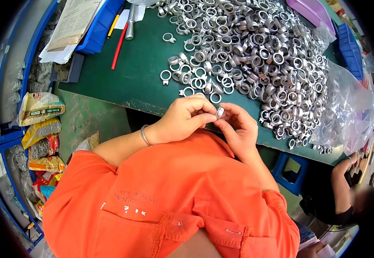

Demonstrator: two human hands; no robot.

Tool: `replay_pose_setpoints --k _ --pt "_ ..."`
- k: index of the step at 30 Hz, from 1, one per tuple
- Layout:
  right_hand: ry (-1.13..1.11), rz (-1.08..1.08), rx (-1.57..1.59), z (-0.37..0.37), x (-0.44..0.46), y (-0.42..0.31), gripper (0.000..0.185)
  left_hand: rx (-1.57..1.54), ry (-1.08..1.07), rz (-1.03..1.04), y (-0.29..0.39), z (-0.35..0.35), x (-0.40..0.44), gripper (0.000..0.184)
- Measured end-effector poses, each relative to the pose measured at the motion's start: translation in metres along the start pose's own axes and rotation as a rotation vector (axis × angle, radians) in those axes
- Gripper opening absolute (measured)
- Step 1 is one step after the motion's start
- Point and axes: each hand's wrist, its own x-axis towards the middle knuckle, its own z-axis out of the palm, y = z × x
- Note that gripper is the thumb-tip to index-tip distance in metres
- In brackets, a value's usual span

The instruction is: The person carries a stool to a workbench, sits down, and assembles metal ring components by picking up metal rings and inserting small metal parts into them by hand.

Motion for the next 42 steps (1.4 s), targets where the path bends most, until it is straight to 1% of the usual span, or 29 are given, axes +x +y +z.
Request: replay_pose_setpoints --k 2,3,6,8,10,12,15,16,17,18,19,20,21,22,24,25,26,27,28,29,31,33,34,36,37,38,40,41,42 --pt "-0.027 0.077 0.154 -0.001 0.001 -0.003 0.033 0.073 -0.005 0.025 0.004 -0.002 0.0 0.006" --pt "-0.026 0.077 0.154 -0.001 0.001 -0.004 0.033 0.147 -0.008 0.049 0.005 -0.003 0.0 0.006" --pt "-0.095 0.162 0.249 -0.004 0.002 -0.009 0.032 0.213 -0.027 0.08 0.006 -0.005 0.0 0.005" --pt "-0.172 0.272 0.474 -0.006 0.004 -0.014 0.029 0.21 -0.001 0.081 0.007 -0.004 0.0 0.005" --pt "-0.17 0.292 0.508 -0.008 0.004 -0.012 0.027 0.207 0.024 0.081 0.008 -0.003 0.0 0.005" --pt "-0.168 0.313 0.541 -0.008 0.004 -0.011 0.025 0.306 0.014 0.185 0.009 -0.003 0.001 0.005" --pt "-0.112 0.333 0.535 -0.003 0.003 -0.012 0.02 0.33 -0.026 0.197 0.008 -0.006 0.0 0.009" --pt "-0.098 0.294 0.517 -0.003 0.003 -0.011 0.02 0.33 -0.024 0.199 0.007 -0.004 -0.001 0.009" --pt "-0.084 0.253 0.499 -0.001 0.003 -0.009 0.02 0.083 0.002 0.016 0.005 -0.002 -0.004 0.012" --pt "0.013 0.129 0.422 0.006 0.002 -0.007 0.018 -0.164 0.028 -0.165 0.005 -0.001 -0.005 0.015" --pt "-0.001 -0.112 0.086 0.004 0.006 -0.008 0.019 -0.161 0.03 -0.16 0.006 -0.002 -0.004 0.015" --pt "-0.012 -0.349 -0.252 0.002 0.012 -0.012 0.021 -0.395 0.066 -0.279 0.007 -0.002 -0.003 0.018" --pt "-0.086 -0.393 -0.227 0.003 0.014 -0.019 0.024 -0.63 0.1 -0.397 0.008 -0.002 -0.002 0.023" --pt "-0.232 -0.501 -0.27 -0.003 0.021 -0.021 0.025 -0.628 0.099 -0.392 0.007 -0.005 -0.002 0.023" --pt "-0.172 -0.466 -0.202 0.001 0.025 -0.028 0.023 -0.831 -0.028 -0.491 0.001 -0.012 -0.002 0.028" --pt "-0.054 -0.442 -0.313 0.001 0.026 -0.018 0.022 -0.73 -0.03 -0.477 -0.001 -0.011 -0.003 0.029" --pt "0.066 -0.413 -0.423 0.002 0.028 -0.007 0.021 -0.657 -0.005 -0.537 0.001 -0.011 -0.004 0.024" --pt "0.133 -0.332 -0.557 0.004 0.033 -0.004 0.019 -0.604 -0.018 -0.494 -0.001 -0.01 -0.004 0.02" --pt "0.138 -0.38 -0.7 0.003 0.04 0.002 0.016 -0.55 -0.031 -0.45 -0.002 -0.009 -0.005 0.016" --pt "0.117 -0.392 -0.731 0.0 0.042 0.006 0.014 -0.548 -0.032 -0.446 -0.001 -0.008 -0.005 0.016" --pt "0.095 -0.411 -0.76 -0.002 0.043 0.007 0.012 -0.374 0.027 -0.376 0.002 -0.007 -0.005 0.01" --pt "0.071 -0.188 -0.409 -0.002 0.035 0.002 0.01 -0.328 0.063 -0.349 0.003 -0.006 -0.006 0.01" --pt "0.07 -0.19 -0.408 -0.002 0.032 0.001 0.01 -0.285 0.096 -0.327 0.003 -0.005 -0.006 0.01" --pt "0.006 0.093 -0.015 -0.001 0.024 -0.001 0.009 -0.285 0.112 -0.314 0.009 -0.004 -0.002 0.01" --pt "-0.015 0.112 0.066 0.001 0.022 -0.003 0.009 -0.286 0.126 -0.302 0.011 -0.002 -0.001 0.011" --pt "-0.034 0.06 0.034 0.002 0.02 -0.009 0.009 -0.287 0.126 -0.304 0.01 -0.001 -0.001 0.011" --pt "-0.062 -0.145 -0.163 0.003 0.02 -0.019 0.011 -0.302 0.14 -0.221 0.008 0.0 0.0 0.011" --pt "-0.061 -0.231 -0.235 0.003 0.02 -0.018 0.014 -0.253 0.135 -0.242 0.009 -0.002 -0.001 0.01" --pt "-0.061 -0.23 -0.235 0.003 0.02 -0.018 0.014 -0.254 0.135 -0.243 0.009 -0.002 -0.001 0.01"
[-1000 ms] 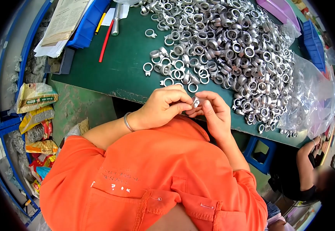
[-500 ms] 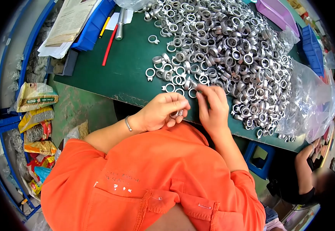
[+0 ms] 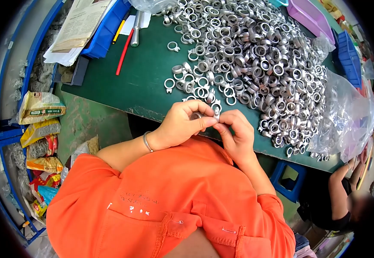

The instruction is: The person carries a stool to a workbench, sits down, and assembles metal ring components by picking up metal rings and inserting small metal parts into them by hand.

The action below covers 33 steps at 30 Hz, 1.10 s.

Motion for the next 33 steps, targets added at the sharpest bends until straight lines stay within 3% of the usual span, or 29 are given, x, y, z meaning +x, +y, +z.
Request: replay_pose_setpoints --k 2,4,6,8,11,15,18,20,21,22,23,24,26,28,33 --pt "0.035 -0.084 -0.034 -0.001 0.001 0.002 0.014 0.144 0.014 0.2 -0.001 0.001 0.0 0.008" --pt "0.072 0.051 0.121 -0.001 -0.005 0.01 0.011 0.189 0.021 0.255 -0.002 0.0 0.0 0.008" --pt "0.091 0.344 0.397 0.0 -0.008 0.008 0.01 0.232 0.028 0.31 -0.004 -0.001 0.0 0.007" --pt "0.073 0.421 0.479 -0.001 -0.007 0.005 0.013 0.312 0.025 0.378 -0.004 -0.002 0.0 0.007" --pt "0.024 0.48 0.687 -0.001 -0.004 0.006 0.025 0.393 0.016 0.395 -0.001 -0.002 0.0 0.007" --pt "-0.037 0.543 0.821 -0.001 0.001 0.0 0.023 0.424 0.019 0.439 0.0 -0.001 0.0 0.004" --pt "-0.02 0.451 0.687 0.002 -0.002 0.001 0.022 0.388 -0.037 0.42 0.001 -0.001 -0.002 0.008" --pt "0.023 0.431 0.784 0.002 -0.001 0.002 0.024 0.225 0.041 0.247 -0.003 -0.001 -0.002 0.016" --pt "0.1 0.255 0.64 0.005 0.001 0.001 0.027 0.124 0.016 0.047 -0.003 -0.005 -0.001 0.019" --pt "0.176 0.081 0.494 0.006 0.002 0.001 0.03 0.128 0.019 0.055 0.0 -0.006 0.001 0.019" --pt "0.105 -0.057 0.144 0.001 0.0 0.007 0.032 -0.13 -0.034 -0.108 0.003 -0.007 0.003 0.019" --pt "-0.022 -0.161 0.081 -0.004 0.007 -0.002 0.026 -0.389 -0.09 -0.272 0.006 -0.006 0.004 0.022" --pt "-0.103 -0.167 0.119 -0.003 0.007 -0.011 0.024 -0.476 -0.116 -0.337 0.006 -0.006 0.005 0.027" --pt "0.028 -0.176 -0.081 -0.002 0.005 0.0 0.022 -0.404 -0.185 -0.354 -0.004 -0.015 0.004 0.019" --pt "-0.061 -0.109 -0.494 -0.001 0.005 0.018 0.019 -0.251 -0.047 -0.248 -0.001 -0.014 0.0 0.014"
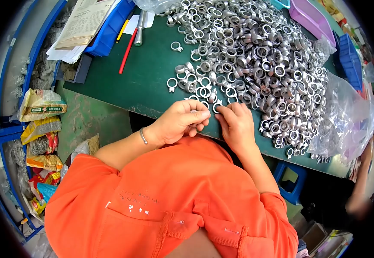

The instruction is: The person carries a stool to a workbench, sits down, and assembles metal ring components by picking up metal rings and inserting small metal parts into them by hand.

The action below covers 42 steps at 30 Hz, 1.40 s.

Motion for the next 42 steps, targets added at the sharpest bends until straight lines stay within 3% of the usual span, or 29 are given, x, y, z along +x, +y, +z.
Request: replay_pose_setpoints --k 1,3,5,6,9,11,14,16,17,19,21,23,26,28,31,37,42 --pt "-0.071 0.018 -0.103 0.0 -0.001 0.001 0.019 0.001 -0.001 0.0 0.0 0.001 0.0 0.014" --pt "0.004 -0.018 -0.083 -0.002 0.0 0.001 0.015 0.176 0.023 0.079 0.002 0.003 -0.001 0.013" --pt "-0.048 0.314 0.493 -0.007 -0.003 -0.003 0.011 0.21 0.037 0.091 0.002 0.004 -0.001 0.014" --pt "-0.009 0.361 0.695 -0.002 -0.007 -0.002 0.008 0.216 0.05 0.099 0.0 0.005 0.0 0.014" --pt "-0.021 0.479 0.951 -0.002 -0.015 -0.007 0.008 0.216 0.03 0.119 -0.001 0.007 0.001 0.014" --pt "-0.05 0.485 0.933 -0.001 -0.016 -0.008 0.01 0.211 0.001 0.136 0.003 0.009 0.001 0.014" --pt "0.073 -0.002 0.456 -0.002 -0.01 -0.007 0.013 0.302 0.002 0.083 0.006 0.011 -0.001 0.012" --pt "0.106 0.01 0.459 0.0 -0.009 -0.008 0.014 0.535 0.053 0.321 0.002 0.012 0.0 0.009" --pt "0.14 0.018 0.461 0.0 -0.009 -0.009 0.014 0.534 0.053 0.318 0.0 0.01 0.001 0.009" --pt "0.121 0.097 0.592 0.001 -0.012 -0.009 0.014 0.673 0.004 0.578 -0.004 0.006 0.004 0.01" --pt "0.078 0.565 1.218 -0.002 -0.012 -0.019 0.019 0.664 0.005 0.576 -0.004 0.006 0.003 0.01" --pt "-0.118 0.448 1.101 -0.002 -0.018 -0.009 0.024 0.654 0.004 0.573 -0.003 0.008 0.002 0.01" --pt "-0.053 0.447 1.106 0.001 -0.019 -0.012 0.026 0.67 -0.029 0.591 -0.001 0.011 -0.001 0.01" --pt "0.064 0.396 1.07 0.005 -0.02 -0.011 0.029 0.575 0.046 0.421 -0.001 0.012 -0.003 0.011" --pt "0.129 0.35 0.974 0.009 -0.022 -0.009 0.031 0.515 0.079 0.413 -0.003 0.011 -0.003 0.012" --pt "0.179 0.198 0.635 0.008 -0.02 -0.011 0.032 0.562 0.064 0.466 -0.004 0.009 -0.003 0.011" --pt "0.272 0.097 0.527 0.004 -0.019 -0.011 0.03 0.606 0.099 0.55 -0.007 0.007 0.0 0.012"
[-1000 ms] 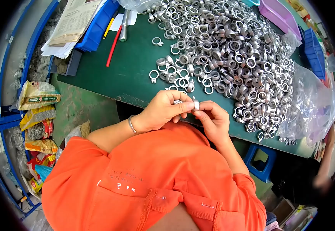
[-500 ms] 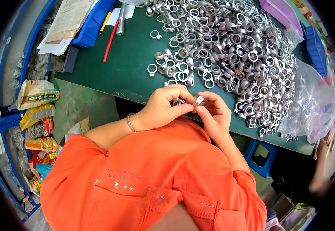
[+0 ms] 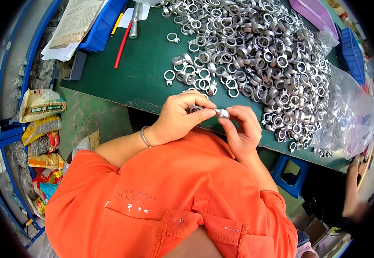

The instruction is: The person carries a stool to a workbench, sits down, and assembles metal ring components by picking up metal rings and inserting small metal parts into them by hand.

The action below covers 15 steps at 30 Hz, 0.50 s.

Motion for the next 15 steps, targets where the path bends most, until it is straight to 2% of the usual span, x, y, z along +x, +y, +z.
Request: replay_pose_setpoints --k 2,4,5,7,9,11,12,13,15 --pt "-0.006 -0.074 -0.073 -0.002 0.003 -0.006 0.029 -0.035 0.012 -0.009 0.002 0.0 0.0 0.012" --pt "-0.018 -0.184 -0.165 0.0 0.006 -0.014 0.029 -0.335 -0.058 -0.331 0.008 -0.001 0.001 0.018" --pt "-0.034 -0.202 -0.143 0.003 0.005 -0.013 0.03 -0.334 -0.056 -0.328 0.007 -0.002 0.001 0.018" --pt "-0.191 -0.274 -0.093 0.001 0.014 -0.018 0.029 -0.825 -0.093 -0.534 -0.001 -0.005 0.0 0.025" --pt "-0.208 -0.288 -0.053 0.004 0.017 -0.011 0.025 -0.839 -0.103 -0.525 -0.006 -0.006 -0.002 0.027" --pt "-0.015 -0.267 -0.239 0.009 0.023 0.0 0.02 -0.749 -0.026 -0.562 0.0 -0.005 -0.002 0.029" --pt "-0.005 -0.16 -0.278 0.012 0.028 0.003 0.015 -0.752 -0.015 -0.55 0.001 -0.007 -0.002 0.021" --pt "-0.019 0.021 -0.292 0.017 0.03 0.001 0.014 -0.752 -0.014 -0.549 -0.001 -0.008 -0.002 0.021" --pt "-0.113 0.028 -0.434 0.022 0.034 0.009 0.012 -0.84 0.01 -0.513 -0.008 -0.01 -0.003 0.012"
